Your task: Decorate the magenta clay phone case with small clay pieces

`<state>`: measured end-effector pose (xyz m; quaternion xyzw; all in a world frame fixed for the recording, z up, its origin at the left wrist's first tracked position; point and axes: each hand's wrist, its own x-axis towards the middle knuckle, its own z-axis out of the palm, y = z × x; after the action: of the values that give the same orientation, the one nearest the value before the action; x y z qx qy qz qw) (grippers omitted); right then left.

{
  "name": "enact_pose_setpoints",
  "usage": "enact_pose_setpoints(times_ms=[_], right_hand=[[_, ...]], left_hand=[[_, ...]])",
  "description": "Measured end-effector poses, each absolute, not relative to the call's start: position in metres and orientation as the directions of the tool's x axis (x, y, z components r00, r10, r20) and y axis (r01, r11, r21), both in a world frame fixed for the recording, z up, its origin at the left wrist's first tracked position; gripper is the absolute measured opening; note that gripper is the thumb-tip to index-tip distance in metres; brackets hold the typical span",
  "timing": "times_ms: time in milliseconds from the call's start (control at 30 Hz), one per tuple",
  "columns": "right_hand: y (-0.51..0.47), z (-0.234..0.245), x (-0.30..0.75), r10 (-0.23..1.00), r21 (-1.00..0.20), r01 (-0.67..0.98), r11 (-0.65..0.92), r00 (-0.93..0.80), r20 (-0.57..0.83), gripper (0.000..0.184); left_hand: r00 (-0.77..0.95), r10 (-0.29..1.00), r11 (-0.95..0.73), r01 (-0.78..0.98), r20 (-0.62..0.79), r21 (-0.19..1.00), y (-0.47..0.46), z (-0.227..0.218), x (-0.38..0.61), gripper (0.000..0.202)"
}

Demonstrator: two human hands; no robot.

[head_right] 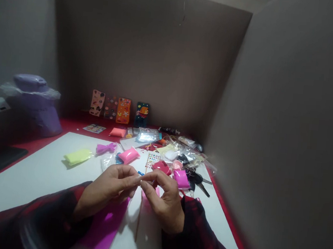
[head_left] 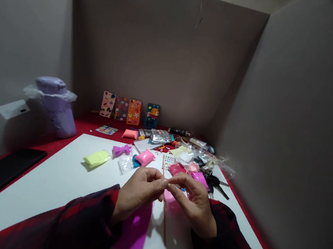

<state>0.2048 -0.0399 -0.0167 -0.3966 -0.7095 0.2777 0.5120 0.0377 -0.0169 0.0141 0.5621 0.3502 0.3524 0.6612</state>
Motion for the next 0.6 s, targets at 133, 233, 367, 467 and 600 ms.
enact_pose_setpoints(times_ms=[133, 233, 367, 467, 600], right_hand=[[-0.0391, -0.0173, 0.2049, 0.848, -0.802, 0.276, 0.530, -0.164, 0.504, 0.009], [-0.0390, -0.0177, 0.2047, 0.846, -0.799, 0.279, 0.533, -0.163, 0.508, 0.010], [-0.0384, -0.0184, 0.2046, 0.843, -0.798, 0.270, 0.538, -0.163, 0.513, 0.009], [-0.0379, -0.0191, 0.2049, 0.844, -0.802, 0.263, 0.537, -0.165, 0.511, 0.009], [-0.0382, -0.0185, 0.2054, 0.847, -0.802, 0.272, 0.532, -0.163, 0.506, 0.011]], left_hand=[[0.497, 0.865, 0.125, -0.074, -0.072, 0.989, -0.0163, 0.0132, 0.0376, 0.028], [0.494, 0.865, 0.141, -0.081, -0.083, 0.987, -0.0149, 0.0121, 0.0376, 0.021], [0.494, 0.866, 0.139, -0.081, -0.081, 0.987, -0.0151, 0.0127, 0.0379, 0.017], [0.487, 0.870, 0.118, -0.061, -0.073, 0.991, -0.0164, 0.0141, 0.0382, 0.019], [0.503, 0.863, 0.084, -0.059, -0.043, 0.995, -0.0160, 0.0125, 0.0380, 0.028]])
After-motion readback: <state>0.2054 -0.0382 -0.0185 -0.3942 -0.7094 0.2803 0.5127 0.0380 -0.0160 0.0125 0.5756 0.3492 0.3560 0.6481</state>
